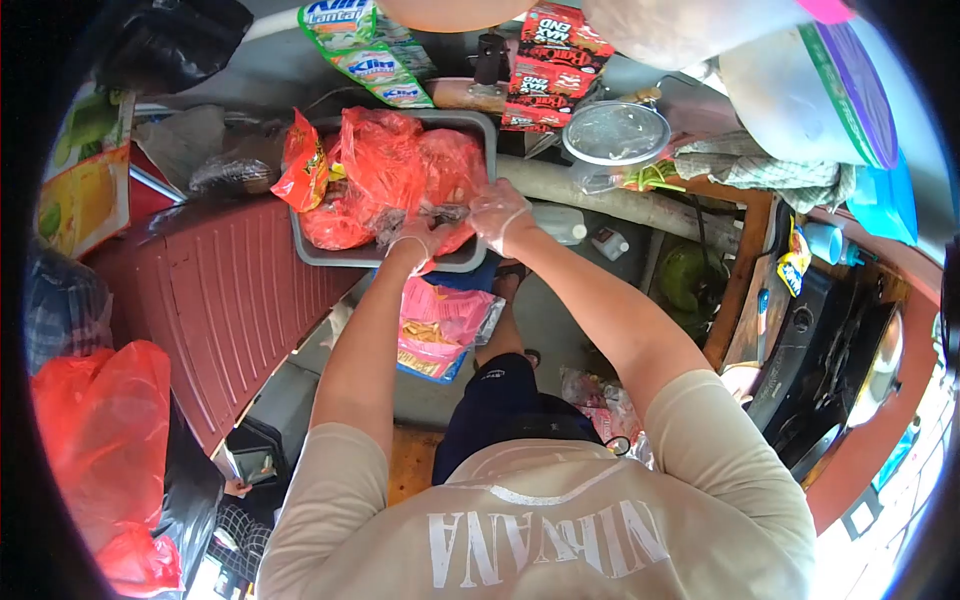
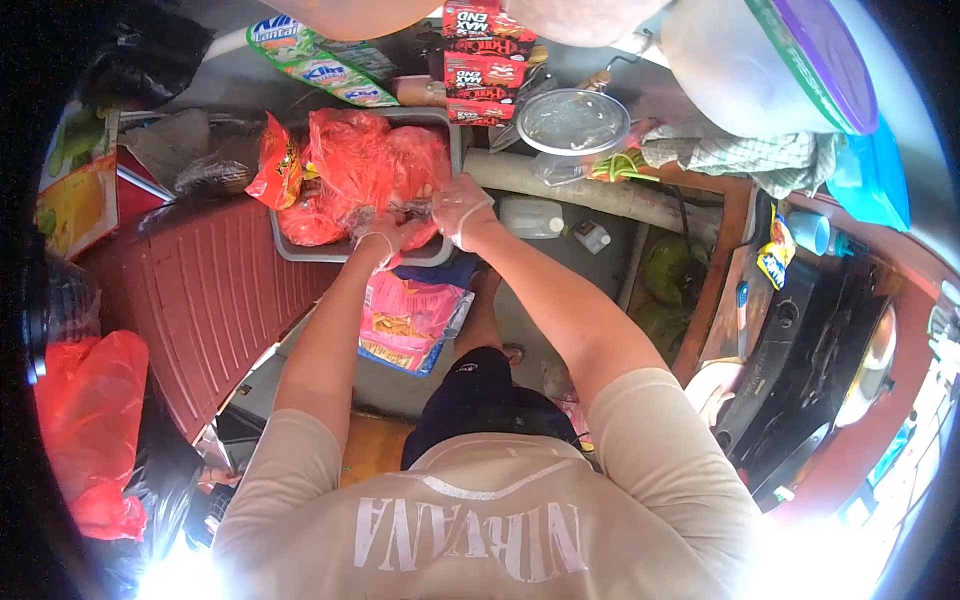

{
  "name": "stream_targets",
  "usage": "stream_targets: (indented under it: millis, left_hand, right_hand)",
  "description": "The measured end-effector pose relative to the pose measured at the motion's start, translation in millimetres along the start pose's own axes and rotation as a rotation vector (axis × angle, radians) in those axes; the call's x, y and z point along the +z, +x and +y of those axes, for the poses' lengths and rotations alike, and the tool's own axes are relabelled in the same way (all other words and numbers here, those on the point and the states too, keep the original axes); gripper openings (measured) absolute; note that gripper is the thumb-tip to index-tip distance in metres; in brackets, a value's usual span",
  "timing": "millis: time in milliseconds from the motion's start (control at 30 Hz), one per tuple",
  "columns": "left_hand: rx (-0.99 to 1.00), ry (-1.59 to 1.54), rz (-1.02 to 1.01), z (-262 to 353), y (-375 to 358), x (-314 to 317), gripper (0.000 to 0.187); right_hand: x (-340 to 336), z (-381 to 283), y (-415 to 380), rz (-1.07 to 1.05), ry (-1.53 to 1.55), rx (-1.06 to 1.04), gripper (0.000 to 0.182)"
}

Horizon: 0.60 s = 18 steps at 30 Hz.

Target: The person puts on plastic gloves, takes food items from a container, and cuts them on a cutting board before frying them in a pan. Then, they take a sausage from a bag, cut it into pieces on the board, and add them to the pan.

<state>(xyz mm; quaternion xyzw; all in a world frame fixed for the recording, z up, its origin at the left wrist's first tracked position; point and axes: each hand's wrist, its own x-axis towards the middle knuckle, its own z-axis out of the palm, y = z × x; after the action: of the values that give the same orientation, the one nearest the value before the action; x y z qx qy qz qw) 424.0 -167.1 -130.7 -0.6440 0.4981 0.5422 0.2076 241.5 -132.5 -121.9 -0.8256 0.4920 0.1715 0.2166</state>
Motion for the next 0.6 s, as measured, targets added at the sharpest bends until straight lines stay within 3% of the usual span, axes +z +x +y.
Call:
stream_targets:
  millis: [33,100,167,267,367,467,500,600]
  left_hand:
    - [0.098,0.162,0.080,-5,17,7,0.070]
    - [0.084,0.224,0.065,-9,32,13,0.067]
    - [0.070,0.381,0.031,5,27,14,0.060]
    - [0.062,0.548,-0.007,24,21,22,0.053]
    - [0.152,0.375,0.305,31,25,38,0.039]
    - [0.307,0.638,0.191,-1,55,54,0.039]
    - [0.241,0.642,0.199,3,53,51,0.033]
    - [0.194,0.543,0.268,-24,70,28,0.033]
  right_hand:
    - [5,4,-8,0.066,0.030,-0.030,0.022]
    - [20,9,-18,0.127,0.056,-0.067,0.022]
    - [44,13,-24,0.421,0.054,-0.027,0.016]
    - [47,12,-29,0.341,0.128,0.035,0.016]
    - [41,11,-35,0.218,0.152,0.082,0.017]
    - [39,8,-41,0.214,0.178,0.107,0.018]
    - [29,7,-43,0.071,0.166,0.118,0.030]
    - [19,0,-55,-0.003,0.130,0.140,0.030]
